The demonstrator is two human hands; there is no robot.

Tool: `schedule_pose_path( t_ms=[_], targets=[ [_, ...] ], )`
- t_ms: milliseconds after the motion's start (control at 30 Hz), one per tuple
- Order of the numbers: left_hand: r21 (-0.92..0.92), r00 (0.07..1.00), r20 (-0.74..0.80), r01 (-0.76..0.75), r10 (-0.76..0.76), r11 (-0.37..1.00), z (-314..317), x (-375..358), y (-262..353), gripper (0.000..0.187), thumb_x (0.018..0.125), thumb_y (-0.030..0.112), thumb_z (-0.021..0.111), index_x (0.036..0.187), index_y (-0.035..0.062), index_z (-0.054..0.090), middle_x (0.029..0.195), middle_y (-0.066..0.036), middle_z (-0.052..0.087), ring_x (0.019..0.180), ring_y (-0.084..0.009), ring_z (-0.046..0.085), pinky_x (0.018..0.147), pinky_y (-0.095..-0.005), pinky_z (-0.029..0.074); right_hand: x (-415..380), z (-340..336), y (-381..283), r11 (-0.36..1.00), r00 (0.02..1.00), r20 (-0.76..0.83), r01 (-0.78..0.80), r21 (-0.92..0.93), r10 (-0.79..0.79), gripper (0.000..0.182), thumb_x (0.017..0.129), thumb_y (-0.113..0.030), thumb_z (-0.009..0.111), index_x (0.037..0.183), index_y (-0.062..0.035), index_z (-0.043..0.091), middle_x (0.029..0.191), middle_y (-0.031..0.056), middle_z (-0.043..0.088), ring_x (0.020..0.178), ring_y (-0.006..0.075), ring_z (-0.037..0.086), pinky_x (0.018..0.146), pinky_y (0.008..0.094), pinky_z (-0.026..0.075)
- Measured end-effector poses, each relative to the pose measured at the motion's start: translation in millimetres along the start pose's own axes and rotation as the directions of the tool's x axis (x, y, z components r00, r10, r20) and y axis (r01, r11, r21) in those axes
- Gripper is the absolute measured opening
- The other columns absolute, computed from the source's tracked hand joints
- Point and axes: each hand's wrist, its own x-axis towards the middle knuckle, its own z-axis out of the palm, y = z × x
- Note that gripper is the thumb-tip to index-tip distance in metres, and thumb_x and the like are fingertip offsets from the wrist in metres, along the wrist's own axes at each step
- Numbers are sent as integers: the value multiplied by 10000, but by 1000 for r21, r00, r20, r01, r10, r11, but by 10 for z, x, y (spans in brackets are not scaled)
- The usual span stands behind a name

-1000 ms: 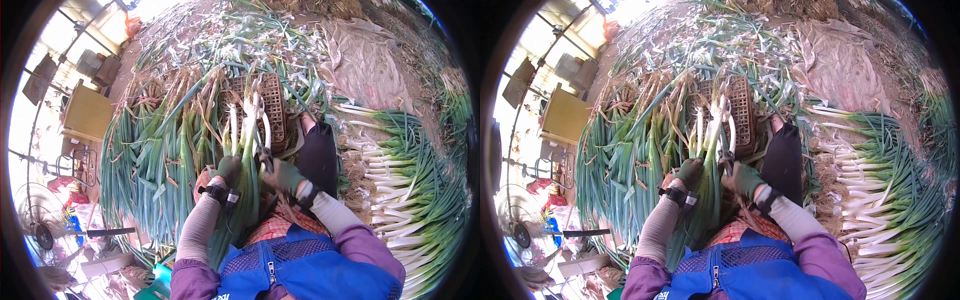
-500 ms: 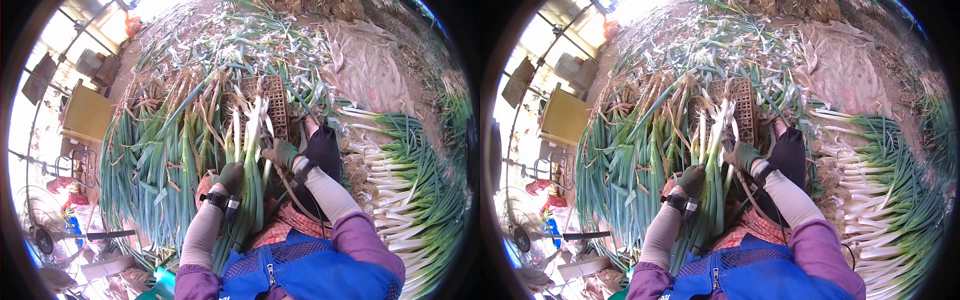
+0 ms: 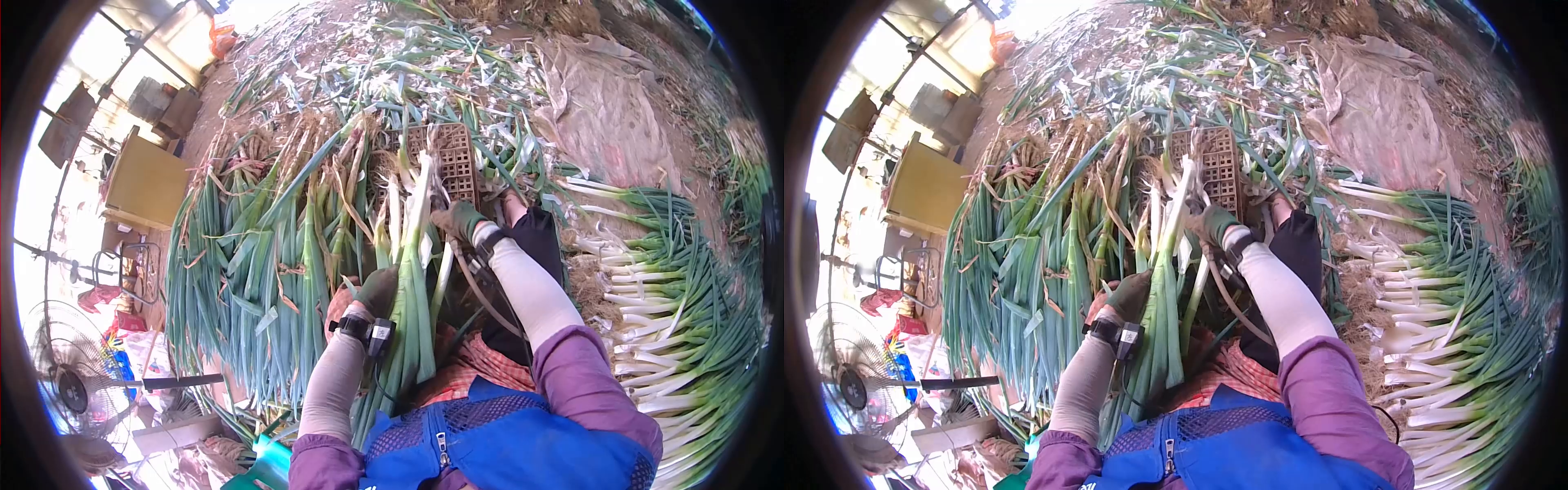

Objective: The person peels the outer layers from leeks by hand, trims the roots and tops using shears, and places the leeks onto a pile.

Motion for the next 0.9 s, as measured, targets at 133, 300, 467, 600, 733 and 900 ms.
schedule_pose_path(
  t_ms=[133, 300, 467, 600, 733, 900],
  targets=[
    [-131, 998, 34, 61, -57, 989, -28, -11, -3, 295, 890, 76, 485, 1166, 45, 584, 1008, -187, 666, 930, -348, 652, 803, -399, 520, -363, 464, 211, 718, 740, -161, 539, -440, -653, 185, 902, -250, 514, 886, -105, 628, 660, 116, 636, 584, 248, 656, 522, 367, 520],
    [-286, 962, 24, 268, -272, 920, 117, -8, -13, 293, 879, 134, 532, 1140, 11, 582, 1023, -214, 663, 966, -359, 649, 825, -400, 511, -1371, 716, -42, 877, 998, 44, 26, 480, -54, 355, 863, -371, 613, 841, -17, 612, 626, 44, 560, 545, 141, 575, 504, 292, 461],
    [-206, 926, -265, 219, -270, 954, -287, 55, 605, 505, 789, 345, 723, 1102, -27, 586, 991, -256, 656, 958, -362, 651, 845, -406, 502, -1556, 605, -32, 805, 992, -78, -37, 592, 103, 357, 870, -351, 624, 932, -2, 584, 769, 47, 578, 590, 116, 573, 531, 269, 470],
    [202, 736, -650, 410, -192, 889, -992, 157, 40, 596, 769, 387, 738, 1200, 22, 549, 1027, -214, 650, 977, -349, 633, 858, -432, 499, -1493, 566, -83, 754, 990, -60, -60, 654, 130, 342, 872, -325, 619, 988, -8, 560, 781, 40, 565, 609, 118, 581, 527, 263, 465],
    [240, 481, -758, 834, -441, 497, -1177, 62, -716, 703, 727, 419, 744, 1260, 43, 482, 1228, -216, 582, 1118, -350, 584, 959, -432, 455, -1396, 632, -42, 762, 988, -72, -56, 645, 133, 293, 876, -307, 617, 965, -36, 554, 772, 20, 547, 609, 105, 553, 539, 263, 454],
    [241, 467, -517, 884, -718, 401, -1506, 108, -324, 814, 713, 392, 726, 1377, 46, 408, 1238, -210, 604, 1142, -349, 590, 985, -419, 450, -1296, 733, -4, 798, 993, -117, 41, 601, 36, 246, 880, -279, 608, 972, -58, 549, 740, -7, 529, 615, 95, 519, 565, 267, 444]
  ],
)
